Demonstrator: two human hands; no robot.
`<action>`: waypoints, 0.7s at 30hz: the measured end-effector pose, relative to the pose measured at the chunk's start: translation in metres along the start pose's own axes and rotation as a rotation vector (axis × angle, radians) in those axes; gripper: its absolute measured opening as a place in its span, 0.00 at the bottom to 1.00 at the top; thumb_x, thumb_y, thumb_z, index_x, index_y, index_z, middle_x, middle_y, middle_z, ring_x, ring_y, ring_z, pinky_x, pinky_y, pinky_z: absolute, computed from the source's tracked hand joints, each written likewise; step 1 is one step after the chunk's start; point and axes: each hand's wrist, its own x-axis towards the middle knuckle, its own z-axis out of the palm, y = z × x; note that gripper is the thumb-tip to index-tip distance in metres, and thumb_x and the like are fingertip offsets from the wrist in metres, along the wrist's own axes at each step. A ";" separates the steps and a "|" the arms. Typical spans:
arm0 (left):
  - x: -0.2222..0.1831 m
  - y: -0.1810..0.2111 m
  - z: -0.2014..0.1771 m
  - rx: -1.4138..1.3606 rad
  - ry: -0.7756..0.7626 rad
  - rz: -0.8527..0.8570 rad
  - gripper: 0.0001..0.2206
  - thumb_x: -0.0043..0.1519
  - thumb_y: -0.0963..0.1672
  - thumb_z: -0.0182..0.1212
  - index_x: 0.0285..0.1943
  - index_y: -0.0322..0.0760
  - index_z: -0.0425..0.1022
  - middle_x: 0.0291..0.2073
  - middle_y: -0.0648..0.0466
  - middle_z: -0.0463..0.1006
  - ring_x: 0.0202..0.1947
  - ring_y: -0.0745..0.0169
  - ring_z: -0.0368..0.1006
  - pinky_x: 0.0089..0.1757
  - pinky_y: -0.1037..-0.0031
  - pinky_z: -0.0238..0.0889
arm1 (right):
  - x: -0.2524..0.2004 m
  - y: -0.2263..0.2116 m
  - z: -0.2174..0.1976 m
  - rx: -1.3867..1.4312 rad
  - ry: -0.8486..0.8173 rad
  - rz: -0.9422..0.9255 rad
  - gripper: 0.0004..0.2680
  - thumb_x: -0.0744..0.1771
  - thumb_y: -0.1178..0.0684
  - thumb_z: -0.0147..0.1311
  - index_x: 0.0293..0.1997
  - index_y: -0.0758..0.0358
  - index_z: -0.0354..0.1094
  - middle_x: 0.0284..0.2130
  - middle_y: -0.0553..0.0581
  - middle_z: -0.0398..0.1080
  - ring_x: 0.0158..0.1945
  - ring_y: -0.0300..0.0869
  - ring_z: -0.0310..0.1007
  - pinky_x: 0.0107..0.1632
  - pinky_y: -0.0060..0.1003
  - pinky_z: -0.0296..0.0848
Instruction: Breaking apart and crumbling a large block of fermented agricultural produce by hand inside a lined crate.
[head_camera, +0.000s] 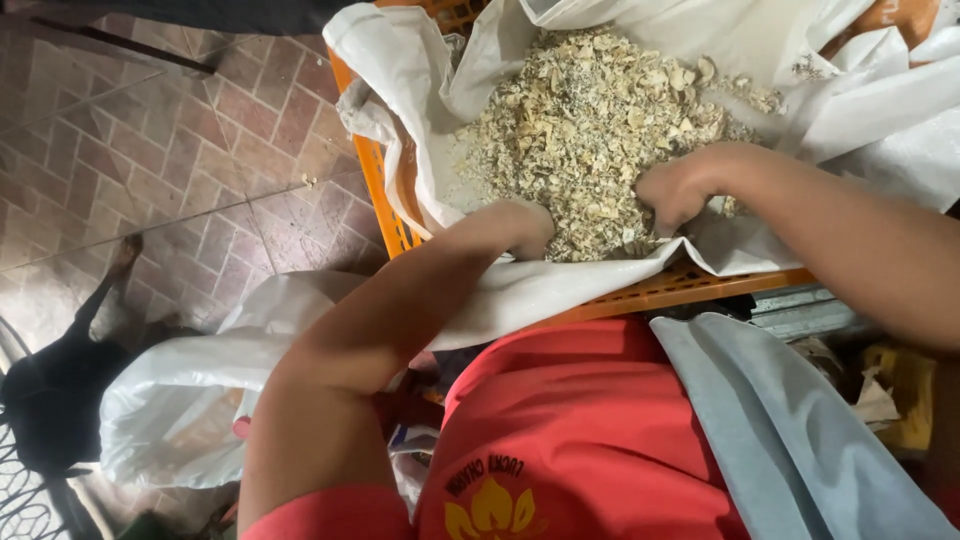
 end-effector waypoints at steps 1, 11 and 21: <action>0.001 0.000 0.000 0.001 0.000 0.001 0.10 0.54 0.45 0.63 0.40 0.35 0.84 0.32 0.44 0.82 0.38 0.42 0.80 0.42 0.53 0.72 | 0.001 0.001 0.001 0.001 0.000 0.001 0.11 0.58 0.50 0.60 0.25 0.72 0.78 0.23 0.64 0.75 0.27 0.48 0.74 0.29 0.46 0.68; -0.026 0.023 -0.013 -0.399 0.045 -0.063 0.15 0.53 0.47 0.61 0.43 0.33 0.84 0.37 0.43 0.83 0.43 0.40 0.80 0.43 0.57 0.72 | 0.022 0.020 0.008 0.280 -0.010 0.020 0.10 0.60 0.52 0.60 0.23 0.74 0.76 0.17 0.64 0.70 0.19 0.43 0.64 0.23 0.41 0.63; -0.091 0.037 -0.081 -1.247 -0.050 -0.162 0.07 0.68 0.35 0.55 0.38 0.17 0.74 0.21 0.44 0.80 0.11 0.71 0.68 0.13 0.86 0.57 | -0.109 -0.059 -0.056 0.443 0.251 0.249 0.32 0.65 0.70 0.48 0.73 0.61 0.25 0.72 0.57 0.31 0.37 0.46 0.70 0.37 0.34 0.75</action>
